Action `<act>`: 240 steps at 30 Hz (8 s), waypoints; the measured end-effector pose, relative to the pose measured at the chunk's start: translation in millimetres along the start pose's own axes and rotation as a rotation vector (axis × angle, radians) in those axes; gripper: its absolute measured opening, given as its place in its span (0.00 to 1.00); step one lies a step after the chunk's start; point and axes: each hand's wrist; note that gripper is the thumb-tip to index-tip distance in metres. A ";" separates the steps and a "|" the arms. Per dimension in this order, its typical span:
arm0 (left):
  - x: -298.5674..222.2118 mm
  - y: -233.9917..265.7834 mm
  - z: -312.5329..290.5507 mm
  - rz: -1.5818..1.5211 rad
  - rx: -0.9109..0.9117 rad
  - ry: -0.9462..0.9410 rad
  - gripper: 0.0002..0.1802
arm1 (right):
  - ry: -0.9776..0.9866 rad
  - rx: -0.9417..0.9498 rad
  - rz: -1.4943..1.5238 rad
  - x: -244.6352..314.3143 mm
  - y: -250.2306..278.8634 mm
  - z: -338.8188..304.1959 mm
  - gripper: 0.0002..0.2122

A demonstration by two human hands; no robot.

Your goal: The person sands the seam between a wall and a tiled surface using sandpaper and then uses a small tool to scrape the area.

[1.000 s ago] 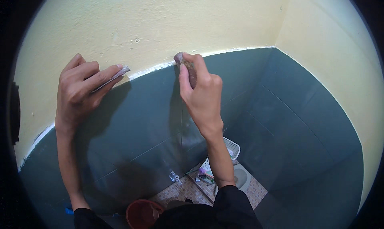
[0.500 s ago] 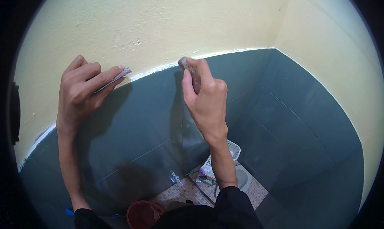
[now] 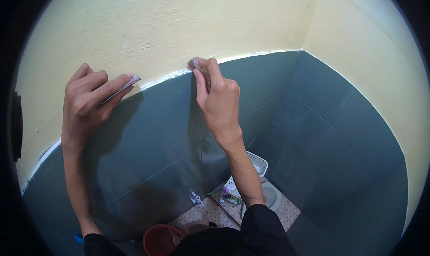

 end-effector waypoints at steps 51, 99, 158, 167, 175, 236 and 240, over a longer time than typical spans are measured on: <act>-1.7 7.2 1.6 0.014 0.042 0.014 0.14 | -0.001 -0.005 0.022 9.3 13.4 -2.4 0.10; 1.5 -4.6 -0.5 0.019 0.003 -0.015 0.13 | -0.113 0.033 0.135 0.8 13.8 -0.9 0.09; -4.2 3.8 3.7 0.020 0.018 0.015 0.14 | -0.025 -0.116 0.105 -2.0 4.9 -1.1 0.11; -6.0 5.7 5.4 0.002 0.011 0.012 0.13 | -0.193 -0.109 0.223 -5.3 6.7 -2.4 0.10; -4.0 4.3 2.3 -0.019 -0.002 0.026 0.12 | -0.264 -0.051 0.197 -4.9 12.8 -4.2 0.10; 5.3 -1.0 -3.9 -0.019 0.001 -0.014 0.14 | -0.268 0.015 0.248 8.9 3.3 -10.2 0.10; 5.2 0.3 -2.3 -0.007 -0.017 -0.026 0.15 | -0.298 -0.030 0.244 8.3 6.6 -3.6 0.10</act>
Point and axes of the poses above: each hand's wrist, its own z-axis towards the middle knuckle, its own y-axis out of the back of the hand, x = y × z, and after that the axes turned 7 degrees about y, right-handed
